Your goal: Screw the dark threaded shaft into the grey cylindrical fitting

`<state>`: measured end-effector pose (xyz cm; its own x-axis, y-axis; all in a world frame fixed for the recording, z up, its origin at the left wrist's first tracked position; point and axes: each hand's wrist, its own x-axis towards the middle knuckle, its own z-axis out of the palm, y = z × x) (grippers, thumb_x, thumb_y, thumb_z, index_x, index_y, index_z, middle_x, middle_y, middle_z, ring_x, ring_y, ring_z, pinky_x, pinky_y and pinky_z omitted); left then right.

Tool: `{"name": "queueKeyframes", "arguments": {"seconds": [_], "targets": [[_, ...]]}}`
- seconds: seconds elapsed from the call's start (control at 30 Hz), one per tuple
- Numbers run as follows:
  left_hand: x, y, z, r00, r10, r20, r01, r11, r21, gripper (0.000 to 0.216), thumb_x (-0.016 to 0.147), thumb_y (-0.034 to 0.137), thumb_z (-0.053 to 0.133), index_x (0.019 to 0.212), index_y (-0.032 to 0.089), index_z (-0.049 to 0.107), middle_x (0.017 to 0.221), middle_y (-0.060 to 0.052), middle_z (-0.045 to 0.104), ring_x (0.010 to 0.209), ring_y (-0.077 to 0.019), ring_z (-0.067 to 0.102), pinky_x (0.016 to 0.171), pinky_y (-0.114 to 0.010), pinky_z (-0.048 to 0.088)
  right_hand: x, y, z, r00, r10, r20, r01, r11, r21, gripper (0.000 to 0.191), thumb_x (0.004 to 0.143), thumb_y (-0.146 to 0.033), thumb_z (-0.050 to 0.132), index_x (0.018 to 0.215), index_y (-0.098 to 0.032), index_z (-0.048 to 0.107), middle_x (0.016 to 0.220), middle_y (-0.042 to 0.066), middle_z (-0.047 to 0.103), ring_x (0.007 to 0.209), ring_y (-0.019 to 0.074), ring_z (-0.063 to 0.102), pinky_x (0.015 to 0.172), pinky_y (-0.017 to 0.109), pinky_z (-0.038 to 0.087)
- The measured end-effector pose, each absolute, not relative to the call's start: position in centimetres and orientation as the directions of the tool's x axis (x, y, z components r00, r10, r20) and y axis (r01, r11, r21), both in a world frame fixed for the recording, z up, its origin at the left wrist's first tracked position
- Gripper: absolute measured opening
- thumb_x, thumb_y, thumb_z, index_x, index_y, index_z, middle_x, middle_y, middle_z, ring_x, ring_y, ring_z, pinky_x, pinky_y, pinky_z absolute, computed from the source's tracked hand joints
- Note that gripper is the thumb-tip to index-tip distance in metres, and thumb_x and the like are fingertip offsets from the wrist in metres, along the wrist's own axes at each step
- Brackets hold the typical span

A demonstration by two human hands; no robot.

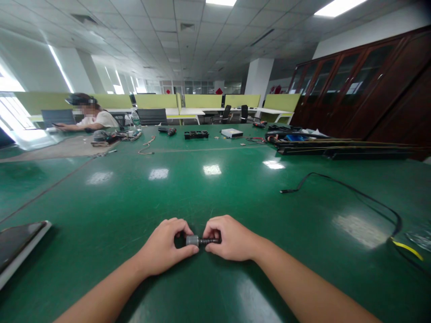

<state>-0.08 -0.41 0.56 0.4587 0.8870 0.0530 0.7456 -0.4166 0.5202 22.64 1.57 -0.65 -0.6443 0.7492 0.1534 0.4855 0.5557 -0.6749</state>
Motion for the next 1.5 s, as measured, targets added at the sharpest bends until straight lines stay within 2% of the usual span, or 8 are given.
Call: {"name": "queueKeyframes", "arguments": {"seconds": [0.5,0.67,0.77,1.1,1.3,1.5], "targets": [[-0.1,-0.4,0.6,0.458,0.887,0.055,0.746,-0.418,0.519,0.025,0.078,0.044,0.072,0.086,0.021,0.066,0.084,-0.001,0.067,0.081,-0.0214,0.057,0.075,-0.032,0.039,24.2,2.0,0.0,-0.657,0.745,0.116,0.532,0.567,-0.629,0.011,0.069,-0.019,0.076,0.078,-0.016,0.072,0.072,-0.001,0.062,0.064,0.0109,0.054,0.058,0.021,0.039],[-0.2,-0.3,0.4,0.466,0.882,0.067,0.737,-0.429,0.522,0.027,0.079,0.046,0.071,0.086,0.021,0.065,0.085,-0.001,0.067,0.081,-0.0207,0.058,0.076,-0.031,0.040,26.1,2.9,0.5,-0.615,0.787,-0.051,0.597,0.423,-0.681,0.011,0.069,-0.018,0.074,0.080,-0.016,0.074,0.067,-0.001,0.064,0.060,0.0113,0.056,0.054,0.021,0.039],[-0.2,-0.3,0.3,0.469,0.881,0.066,0.736,-0.431,0.522,0.027,0.079,0.047,0.071,0.085,0.021,0.065,0.085,-0.001,0.067,0.081,-0.0206,0.058,0.075,-0.031,0.041,26.6,3.3,0.6,-0.575,0.815,-0.070,0.614,0.374,-0.695,0.011,0.067,-0.019,0.075,0.078,-0.016,0.074,0.065,-0.001,0.064,0.058,0.0114,0.056,0.053,0.021,0.040],[-0.1,-0.4,0.6,0.461,0.885,0.057,0.747,-0.423,0.513,0.026,0.078,0.045,0.071,0.085,0.021,0.066,0.083,-0.001,0.066,0.079,-0.0205,0.058,0.074,-0.030,0.041,25.1,2.5,0.3,-0.621,0.784,-0.001,0.579,0.458,-0.675,0.012,0.070,-0.021,0.076,0.080,-0.017,0.075,0.068,-0.001,0.064,0.060,0.0111,0.056,0.054,0.021,0.039],[0.0,-0.3,0.6,0.458,0.887,0.062,0.746,-0.422,0.514,0.025,0.078,0.044,0.072,0.085,0.021,0.066,0.082,-0.001,0.066,0.078,-0.0203,0.058,0.073,-0.030,0.040,23.7,2.0,-0.5,-0.621,0.779,0.090,0.480,0.468,-0.742,0.024,0.070,-0.012,0.073,0.093,-0.017,0.071,0.073,-0.002,0.063,0.065,0.0109,0.055,0.061,0.021,0.042],[-0.2,-0.3,0.4,0.465,0.883,0.063,0.739,-0.427,0.522,0.023,0.077,0.041,0.073,0.085,0.021,0.065,0.083,0.000,0.066,0.079,-0.0203,0.058,0.074,-0.030,0.040,22.7,1.5,-0.6,-0.638,0.757,0.138,0.463,0.521,-0.717,0.019,0.073,-0.011,0.068,0.091,-0.016,0.073,0.075,-0.001,0.064,0.066,0.0109,0.054,0.062,0.022,0.041]]}}
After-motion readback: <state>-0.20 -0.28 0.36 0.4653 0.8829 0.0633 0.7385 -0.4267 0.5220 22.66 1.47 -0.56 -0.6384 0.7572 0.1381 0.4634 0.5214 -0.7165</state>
